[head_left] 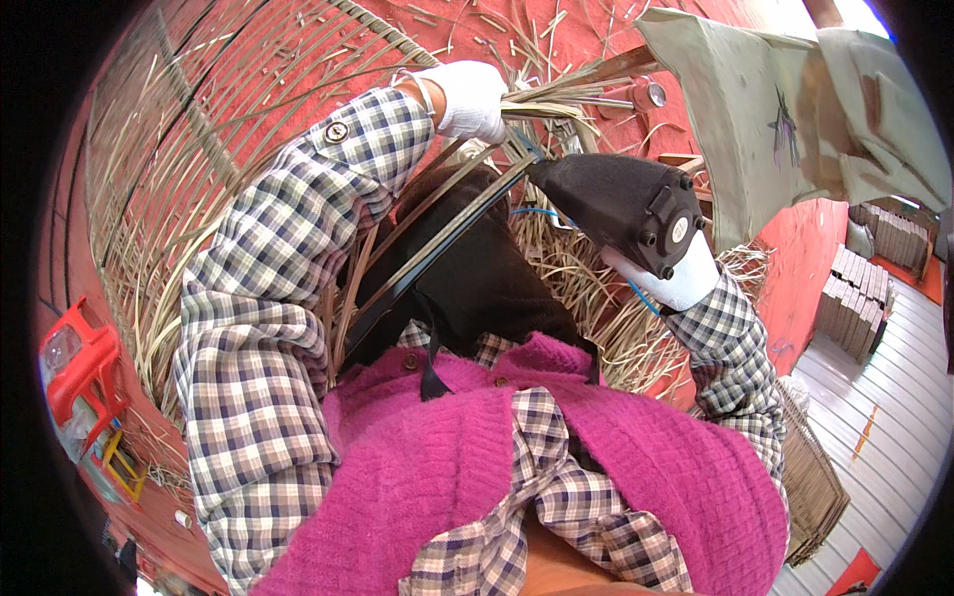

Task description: The person weaves thin bamboo strips into a curved metal frame, securing them with a pneumatic nail gun. They repeatedly pick up strips, align them along the frame, and fasten them in place while working in a workshop.

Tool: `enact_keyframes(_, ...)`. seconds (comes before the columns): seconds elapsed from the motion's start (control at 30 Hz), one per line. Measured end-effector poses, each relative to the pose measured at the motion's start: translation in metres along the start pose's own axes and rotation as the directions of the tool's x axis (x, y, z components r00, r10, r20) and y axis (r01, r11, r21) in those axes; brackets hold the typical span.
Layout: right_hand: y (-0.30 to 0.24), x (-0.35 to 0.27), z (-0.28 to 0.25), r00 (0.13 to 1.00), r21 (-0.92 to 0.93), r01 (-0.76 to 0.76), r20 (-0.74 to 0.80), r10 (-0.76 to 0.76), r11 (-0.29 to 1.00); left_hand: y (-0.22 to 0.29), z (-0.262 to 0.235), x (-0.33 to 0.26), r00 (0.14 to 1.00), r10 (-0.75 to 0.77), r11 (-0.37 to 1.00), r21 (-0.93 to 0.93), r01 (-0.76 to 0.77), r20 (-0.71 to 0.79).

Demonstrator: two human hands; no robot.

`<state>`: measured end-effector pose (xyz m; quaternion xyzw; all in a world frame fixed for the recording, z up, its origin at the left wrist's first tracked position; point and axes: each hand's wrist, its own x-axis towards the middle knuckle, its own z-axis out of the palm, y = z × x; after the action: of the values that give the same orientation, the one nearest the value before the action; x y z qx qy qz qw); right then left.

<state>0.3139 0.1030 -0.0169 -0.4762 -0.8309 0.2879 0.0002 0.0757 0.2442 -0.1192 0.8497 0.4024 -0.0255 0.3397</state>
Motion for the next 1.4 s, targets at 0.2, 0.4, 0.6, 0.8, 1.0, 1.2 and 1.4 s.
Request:
enact_keyframes(0.2,0.000,0.006,0.002,1.000,-0.022,0.023,-0.020,-0.023,1.000,0.002,0.001,-0.001,1.000,0.013,1.000,0.022,-0.013,-0.005)
enact_keyframes(0.4,-0.002,0.008,-0.001,1.000,0.022,0.007,0.015,-0.007,1.000,0.002,0.006,-0.001,1.000,0.001,1.000,-0.001,-0.001,-0.013)
enact_keyframes(0.6,0.001,0.030,-0.016,0.989,0.082,-0.100,0.115,0.090,0.992,0.002,0.009,-0.001,1.000,-0.012,0.999,-0.051,0.011,-0.014)
enact_keyframes(0.8,-0.002,0.045,-0.042,0.846,0.343,-0.525,0.313,0.432,0.779,0.001,0.004,0.001,0.996,0.053,0.998,-0.012,-0.054,-0.077)
enact_keyframes(1.0,-0.007,0.033,-0.030,0.874,0.297,-0.485,0.201,0.442,0.823,0.004,0.013,0.003,1.000,-0.007,0.999,0.037,0.008,-0.014)
enact_keyframes(1.2,-0.008,0.028,-0.027,0.909,0.306,-0.416,0.171,0.380,0.857,0.004,0.016,0.006,0.998,-0.060,0.997,0.056,0.062,-0.022)
enact_keyframes(1.4,-0.003,0.029,-0.018,0.975,0.255,-0.221,0.081,0.206,0.942,0.004,0.016,0.006,0.999,-0.048,0.998,0.035,0.048,-0.012)
